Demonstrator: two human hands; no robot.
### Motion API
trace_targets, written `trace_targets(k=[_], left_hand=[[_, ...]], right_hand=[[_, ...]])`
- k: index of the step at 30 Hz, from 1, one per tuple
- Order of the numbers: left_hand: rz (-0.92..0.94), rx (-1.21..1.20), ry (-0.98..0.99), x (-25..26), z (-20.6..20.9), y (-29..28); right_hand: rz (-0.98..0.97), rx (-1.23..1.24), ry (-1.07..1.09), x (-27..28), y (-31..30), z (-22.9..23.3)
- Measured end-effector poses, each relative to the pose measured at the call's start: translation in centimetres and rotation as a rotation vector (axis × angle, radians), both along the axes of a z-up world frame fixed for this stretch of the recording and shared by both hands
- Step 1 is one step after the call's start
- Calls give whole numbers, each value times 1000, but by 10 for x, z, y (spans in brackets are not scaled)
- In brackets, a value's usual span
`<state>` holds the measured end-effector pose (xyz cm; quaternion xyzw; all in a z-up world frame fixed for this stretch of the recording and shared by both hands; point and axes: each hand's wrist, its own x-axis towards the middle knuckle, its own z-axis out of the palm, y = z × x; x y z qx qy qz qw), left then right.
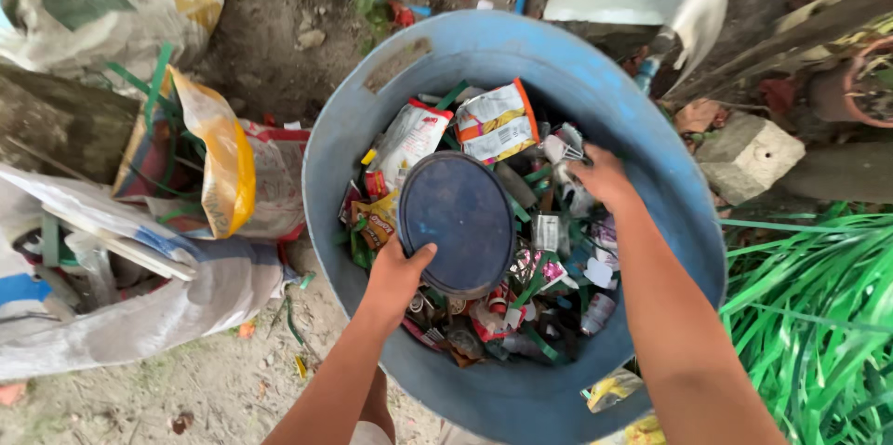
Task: The person sorts through trash in a bin and a white bag, handling items such as a blue lid, plastic bottles, food wrappers, and a red canister.
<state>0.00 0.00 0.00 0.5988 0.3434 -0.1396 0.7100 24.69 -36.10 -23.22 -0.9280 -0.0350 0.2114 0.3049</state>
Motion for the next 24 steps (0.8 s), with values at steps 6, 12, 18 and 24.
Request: trace_targets(k=[6,12,18,24], left_hand=[[37,-45,-21,-11,30,13],[6,-77,-28,-23,58,21],[-58,-158,-24,-29,83,29],[-121,-230,-73,-28,100,59]], right_hand=[[-329,602,419,-82,32,150],[-639,1029,422,-145,36,201],[-851,1221,428,-207,45,250],[-868,1340,417,-263,75,276]])
